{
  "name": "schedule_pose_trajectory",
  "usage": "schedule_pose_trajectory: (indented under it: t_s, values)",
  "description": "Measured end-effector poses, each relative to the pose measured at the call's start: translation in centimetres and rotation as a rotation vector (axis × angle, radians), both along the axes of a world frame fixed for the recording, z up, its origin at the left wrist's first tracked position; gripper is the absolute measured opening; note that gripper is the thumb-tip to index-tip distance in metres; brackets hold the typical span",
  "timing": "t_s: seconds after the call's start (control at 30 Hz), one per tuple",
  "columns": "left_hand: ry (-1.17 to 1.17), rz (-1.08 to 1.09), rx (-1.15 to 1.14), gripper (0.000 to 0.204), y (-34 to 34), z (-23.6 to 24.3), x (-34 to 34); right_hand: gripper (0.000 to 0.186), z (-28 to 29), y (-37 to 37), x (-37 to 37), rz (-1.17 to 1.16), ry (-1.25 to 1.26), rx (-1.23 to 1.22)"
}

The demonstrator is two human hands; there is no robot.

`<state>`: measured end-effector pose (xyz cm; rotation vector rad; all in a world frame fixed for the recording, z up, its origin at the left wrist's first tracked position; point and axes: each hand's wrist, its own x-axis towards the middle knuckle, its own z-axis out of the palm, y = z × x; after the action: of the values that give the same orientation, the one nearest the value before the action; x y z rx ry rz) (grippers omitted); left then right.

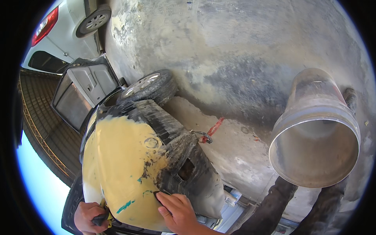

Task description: The person sands a yellow car door panel with a sanding block, repeatedly dipping the block into a bucket of water. The person wipes the panel with a yellow cloth and continues sanding different areas of the door.

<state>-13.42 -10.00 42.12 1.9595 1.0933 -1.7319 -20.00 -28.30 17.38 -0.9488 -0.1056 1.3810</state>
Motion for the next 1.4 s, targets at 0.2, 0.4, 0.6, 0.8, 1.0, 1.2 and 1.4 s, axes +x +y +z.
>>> schedule_pose_trajectory:
  t_s: [0.2, 0.4, 0.6, 0.8, 1.0, 1.2, 1.4]
  values:
    - [0.009, -0.008, 0.002, 0.03, 0.1, -0.4, 0.7, 0.032, 0.6, 1.6, 1.1, -0.158, 0.242, -0.179]
    - [0.013, -0.02, -0.001, 0.03, -0.1, -0.6, 0.9, 0.036, 1.8, 2.3, 0.7, -0.11, 0.185, -0.009]
    - [-0.02, -0.056, 0.001, 0.029, 0.2, 0.0, 0.1, 0.041, 1.7, 1.8, 0.6, -0.094, 0.201, -0.006]
    - [0.016, -0.135, 0.044, 0.029, -0.3, -0.1, -0.4, 0.037, 1.8, 2.4, 1.1, -0.188, 0.127, -0.03]
    - [-0.21, -0.203, 0.109, 0.035, -0.7, 0.2, -0.9, 0.038, 1.3, 2.3, 1.6, -0.118, 0.143, 0.013]
    - [-0.204, -0.166, 0.106, 0.033, -0.4, 1.3, -1.0, 0.041, 0.9, 3.4, 1.2, 0.015, 0.359, 0.01]
    - [-0.215, -0.112, 0.186, 0.032, -0.7, 1.1, -1.4, 0.043, -0.2, 4.8, 0.7, 0.118, 0.297, 0.118]
